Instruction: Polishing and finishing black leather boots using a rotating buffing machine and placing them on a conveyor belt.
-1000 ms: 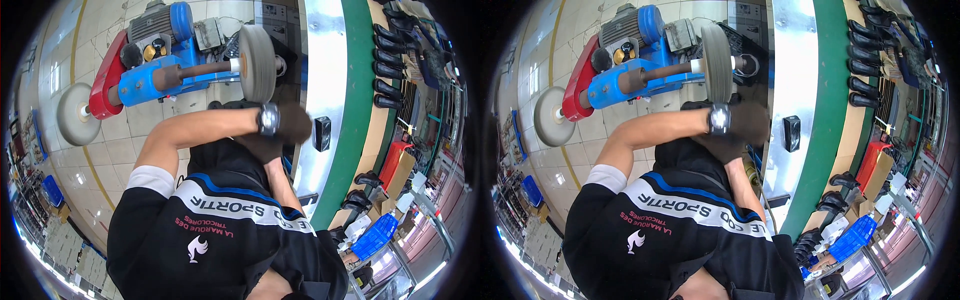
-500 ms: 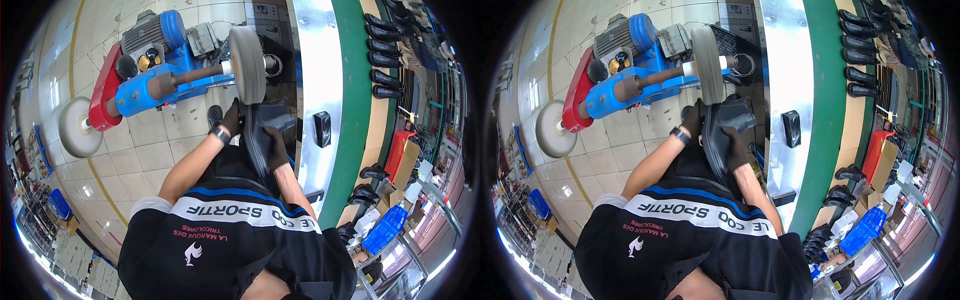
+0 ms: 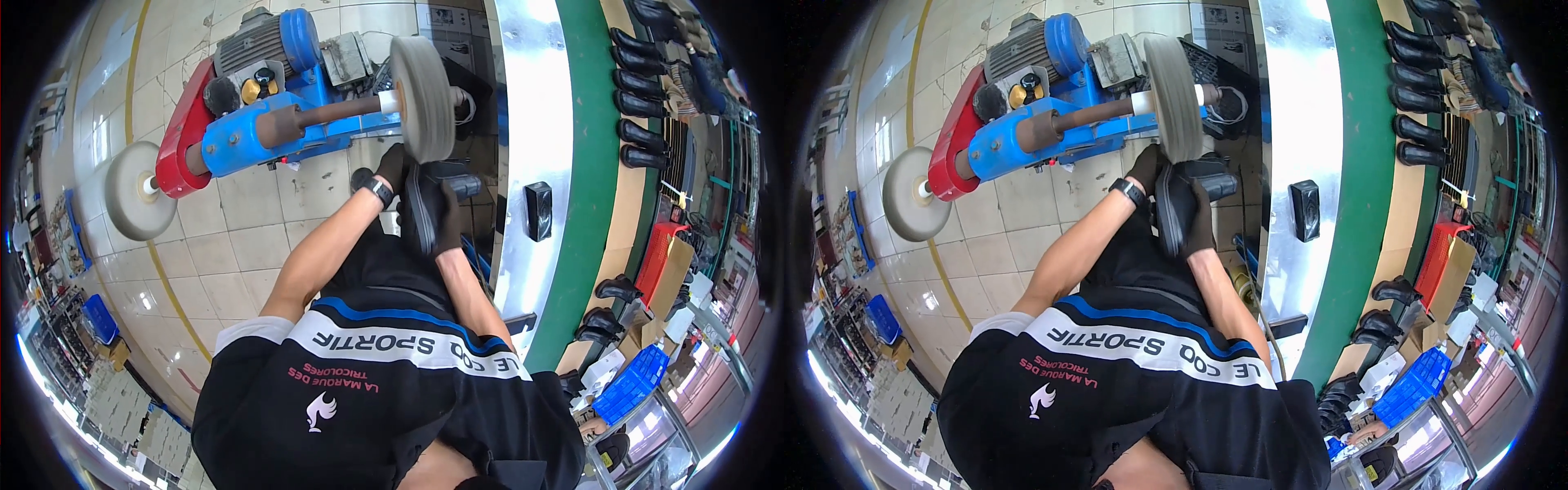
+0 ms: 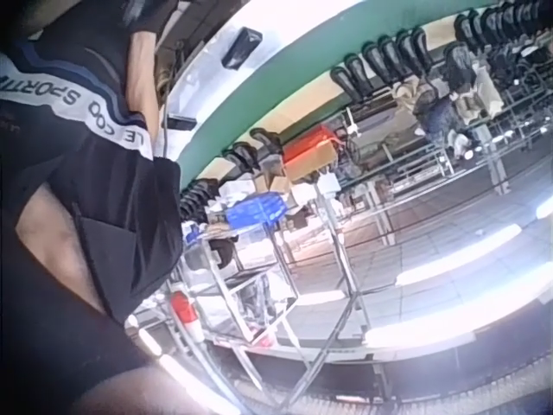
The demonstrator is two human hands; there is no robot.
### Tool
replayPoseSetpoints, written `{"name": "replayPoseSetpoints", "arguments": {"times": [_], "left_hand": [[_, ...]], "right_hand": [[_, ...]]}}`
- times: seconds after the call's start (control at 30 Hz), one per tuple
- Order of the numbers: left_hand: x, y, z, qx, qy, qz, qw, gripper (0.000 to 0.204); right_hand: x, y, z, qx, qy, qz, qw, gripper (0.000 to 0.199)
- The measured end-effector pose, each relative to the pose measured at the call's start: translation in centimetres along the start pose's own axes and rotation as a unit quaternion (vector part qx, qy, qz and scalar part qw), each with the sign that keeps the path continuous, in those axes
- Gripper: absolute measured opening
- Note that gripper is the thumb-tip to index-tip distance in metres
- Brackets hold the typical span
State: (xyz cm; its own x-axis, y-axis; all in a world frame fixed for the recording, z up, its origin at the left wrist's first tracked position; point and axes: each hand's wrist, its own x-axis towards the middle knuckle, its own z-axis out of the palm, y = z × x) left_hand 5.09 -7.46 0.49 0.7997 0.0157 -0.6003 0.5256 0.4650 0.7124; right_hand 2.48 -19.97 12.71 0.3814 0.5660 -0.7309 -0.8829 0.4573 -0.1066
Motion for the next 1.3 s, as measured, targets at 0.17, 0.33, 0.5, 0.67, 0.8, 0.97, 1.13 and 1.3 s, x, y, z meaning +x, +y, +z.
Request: {"name": "replayPoseSetpoints", "arguments": {"times": [0.17, 0.33, 0.5, 0.67, 0.8, 0.97, 1.13, 1.3], "left_hand": [[-3.2, 0.2, 1.0, 0.205, 0.107, 0.096, 0.968, 0.030], [-7.7, 8.0, 3.7, -0.326, 0.103, -0.170, 0.924, 0.037], [-6.1, 5.7, 1.1, -0.313, 0.198, -0.151, 0.916, 0.034], [-7.6, 3.1, 0.6, -0.385, 0.223, -0.144, 0.884, 0.035], [-11.6, 3.3, 2.6, 0.128, 0.372, 0.181, 0.901, 0.034], [-13.9, 6.2, 4.3, -0.044, 0.255, 0.135, 0.956, 0.039], [-6.3, 1.2, 1.3, 0.356, -0.042, 0.290, 0.888, 0.044], [-6.2, 4.0, 1.1, 0.348, -0.016, 0.050, 0.936, 0.041]], "right_hand": [[-3.6, 0.4, 2.0, -0.025, 0.018, -0.028, 0.999, 0.047], [-4.4, -0.2, 3.5, -0.058, 0.047, -0.068, 0.995, 0.041], [-2.3, -1.0, 4.0, -0.064, 0.012, 0.028, 0.997, 0.040], [-3.2, -2.3, 2.3, -0.164, 0.037, 0.097, 0.981, 0.057], [-7.2, -1.7, 1.1, -0.560, 0.073, -0.122, 0.816, 0.083], [-11.1, -2.3, 4.1, -0.772, 0.084, -0.105, 0.621, 0.093], [-10.0, -2.8, 2.1, -0.569, 0.058, -0.166, 0.803, 0.076], [-8.7, -3.3, 1.3, -0.382, 0.079, -0.072, 0.918, 0.054]]}}
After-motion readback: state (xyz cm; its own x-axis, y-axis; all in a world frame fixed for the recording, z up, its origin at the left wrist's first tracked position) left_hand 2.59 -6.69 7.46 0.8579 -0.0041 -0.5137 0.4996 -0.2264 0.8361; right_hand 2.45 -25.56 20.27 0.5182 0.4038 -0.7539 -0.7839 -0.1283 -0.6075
